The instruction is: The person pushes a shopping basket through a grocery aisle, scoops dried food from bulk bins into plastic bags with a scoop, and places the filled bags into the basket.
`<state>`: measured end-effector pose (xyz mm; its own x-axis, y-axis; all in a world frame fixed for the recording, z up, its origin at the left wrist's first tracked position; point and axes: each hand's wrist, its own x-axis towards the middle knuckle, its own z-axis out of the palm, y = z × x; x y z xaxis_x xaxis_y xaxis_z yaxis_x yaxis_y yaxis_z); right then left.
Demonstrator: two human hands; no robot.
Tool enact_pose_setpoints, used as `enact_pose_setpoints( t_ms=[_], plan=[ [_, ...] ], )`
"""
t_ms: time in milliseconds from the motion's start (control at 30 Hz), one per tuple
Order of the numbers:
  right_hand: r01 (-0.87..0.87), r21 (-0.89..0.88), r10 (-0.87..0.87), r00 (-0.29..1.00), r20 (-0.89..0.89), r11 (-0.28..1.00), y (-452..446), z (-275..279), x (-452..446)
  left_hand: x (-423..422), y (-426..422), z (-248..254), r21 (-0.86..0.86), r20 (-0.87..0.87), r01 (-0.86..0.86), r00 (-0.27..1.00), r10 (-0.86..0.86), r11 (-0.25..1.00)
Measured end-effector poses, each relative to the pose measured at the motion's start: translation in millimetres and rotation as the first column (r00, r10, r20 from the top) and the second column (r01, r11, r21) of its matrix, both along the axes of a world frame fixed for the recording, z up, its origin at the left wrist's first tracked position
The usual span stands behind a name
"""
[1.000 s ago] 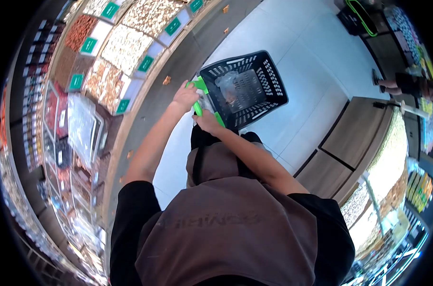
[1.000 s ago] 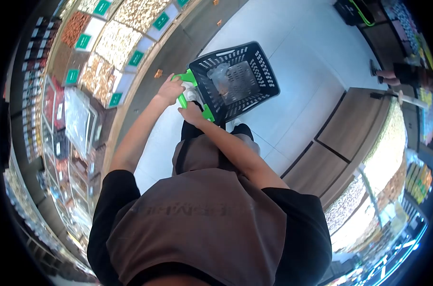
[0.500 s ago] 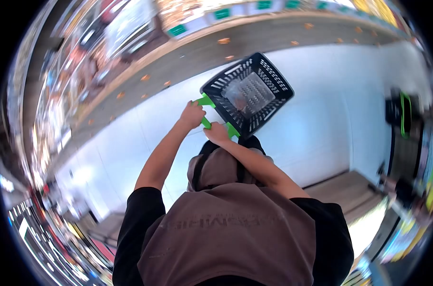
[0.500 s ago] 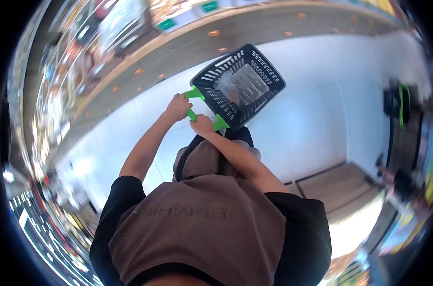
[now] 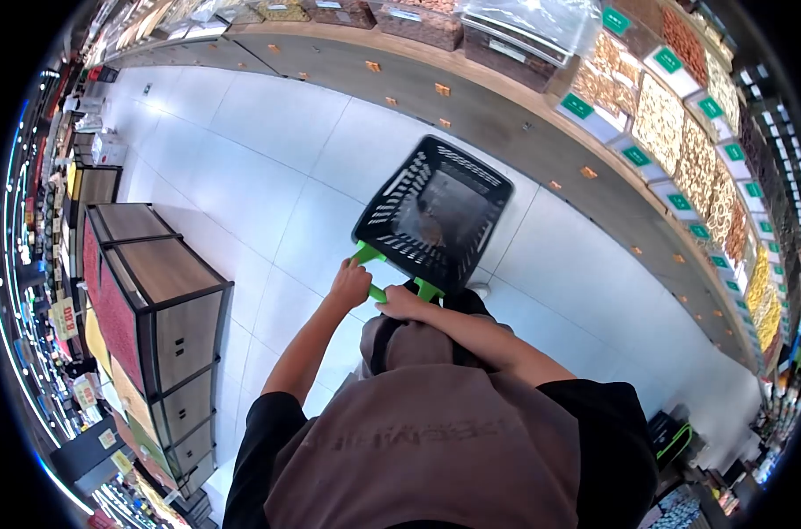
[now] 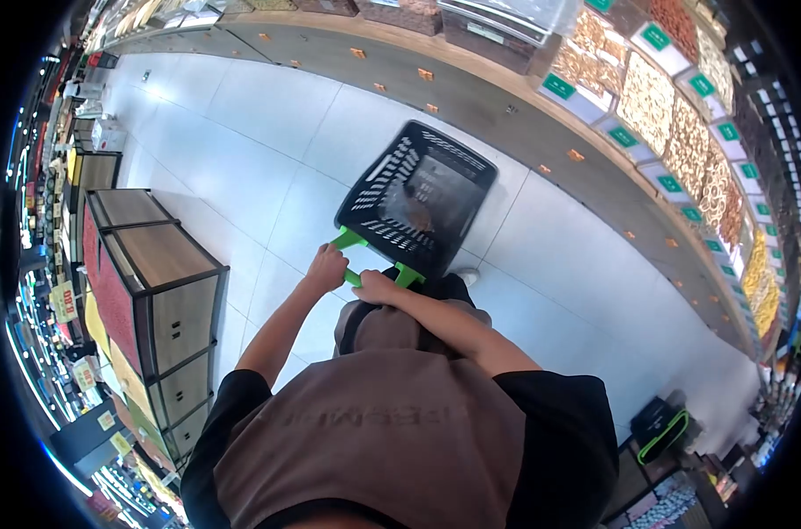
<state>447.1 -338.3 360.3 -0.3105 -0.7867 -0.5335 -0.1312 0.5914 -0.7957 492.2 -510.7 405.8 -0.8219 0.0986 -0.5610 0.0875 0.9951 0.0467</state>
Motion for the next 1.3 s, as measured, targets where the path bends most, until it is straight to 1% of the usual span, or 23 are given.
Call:
enact_pose_setpoints(
  t_ms=[33,100,133,167,200,267,333,400,433,467,533,600,667,700,800,833,900,933,1067,1133,1200,1267,1300],
  plan=[
    [-0.009,0.017,0.009,1.0,-0.009,1.0,-5,1,-7,3,-5,-4,0.017,-0.009,-0.009,1.0,0.009,1.0],
    [-0.171,0.131,0.185,0.978,-0.101,0.977,-15,8,-38,-8,-14,-10,0.181,0.013,-0.066,0.998,0.065,0.981],
    [-0.155,0.157,0.176,0.976,-0.128,0.975,-18,8,-66,-31,-21,-19,0.204,-0.018,-0.049,0.998,0.053,0.978],
    [-0.162,0.165,0.2,0.946,-0.254,0.973,-20,14,-77,-36,-24,-19,0.272,-0.017,-0.064,0.997,0.071,0.96],
    [-0.169,0.172,0.224,0.9,-0.373,0.97,-21,18,-95,-47,-25,-20,0.337,-0.012,-0.08,0.996,0.089,0.938],
    [-0.199,0.255,0.296,0.85,-0.435,0.946,-25,38,-135,-75,-20,-23,0.368,0.038,-0.185,0.982,0.184,0.911],
    [-0.224,0.294,0.359,0.742,-0.566,0.929,-32,45,-169,-100,-15,-16,0.42,-0.025,-0.274,0.95,0.313,0.865],
    [-0.251,0.317,0.403,0.637,-0.657,0.914,-46,45,-208,-133,-17,-18,0.443,-0.022,-0.343,0.92,0.392,0.828],
    [-0.265,0.32,0.414,0.64,-0.647,0.91,-57,48,-226,-148,-20,-23,0.482,-0.006,-0.412,0.881,0.473,0.773],
    [-0.309,0.357,0.472,0.609,-0.638,0.881,-70,52,-243,-157,-26,-26,0.48,0.0,-0.425,0.874,0.485,0.767],
    [-0.367,0.385,0.531,0.572,-0.625,0.847,-98,61,-266,-175,-41,-14,0.491,0.058,-0.532,0.81,0.583,0.69],
    [-0.418,0.423,0.594,0.538,-0.598,0.804,-121,64,-296,-198,-56,-15,0.491,0.074,-0.551,0.798,0.598,0.675],
    [-0.443,0.409,0.601,0.524,-0.604,0.798,-149,63,-320,-215,-77,-24,0.498,0.016,-0.573,0.756,0.654,0.651],
    [-0.472,0.357,0.579,0.507,-0.638,0.806,-164,61,-328,-221,-90,-20,0.492,0.021,-0.6,0.733,0.68,0.631],
    [-0.548,0.277,0.566,0.473,-0.675,0.789,-205,56,-365,-247,-129,-25,0.399,0.014,-0.641,0.719,0.695,0.655],
    [-0.562,0.264,0.565,0.469,-0.679,0.784,-221,57,-373,-255,-143,-26,0.4,0.014,-0.655,0.703,0.711,0.641],
    [-0.595,0.216,0.553,0.471,-0.687,0.774,-256,59,-388,-268,-168,-23,0.321,-0.017,-0.71,0.658,0.753,0.627],
    [-0.622,0.213,0.569,0.455,-0.685,0.753,-269,59,-396,-275,-176,-22,0.289,-0.038,-0.75,0.611,0.79,0.595],
    [-0.677,0.213,0.598,0.405,-0.691,0.705,-325,49,-418,-298,-223,-23,0.244,-0.065,-0.806,0.541,0.839,0.539],
    [-0.685,0.198,0.602,0.419,-0.68,0.701,-357,51,-425,-304,-251,-23,0.216,-0.035,-0.843,0.497,0.867,0.492],
    [-0.707,0.215,0.626,0.39,-0.675,0.673,-375,49,-431,-309,-268,-26,0.2,-0.031,-0.853,0.486,0.874,0.482],
    [-0.715,0.213,0.617,0.368,-0.695,0.666,-396,46,-438,-313,-286,-29,0.213,-0.061,-0.834,0.508,0.859,0.508],
    [-0.711,0.182,0.6,0.396,-0.695,0.68,-402,49,-446,-321,-293,-24,0.233,-0.056,-0.836,0.499,0.865,0.497]
  ],
)
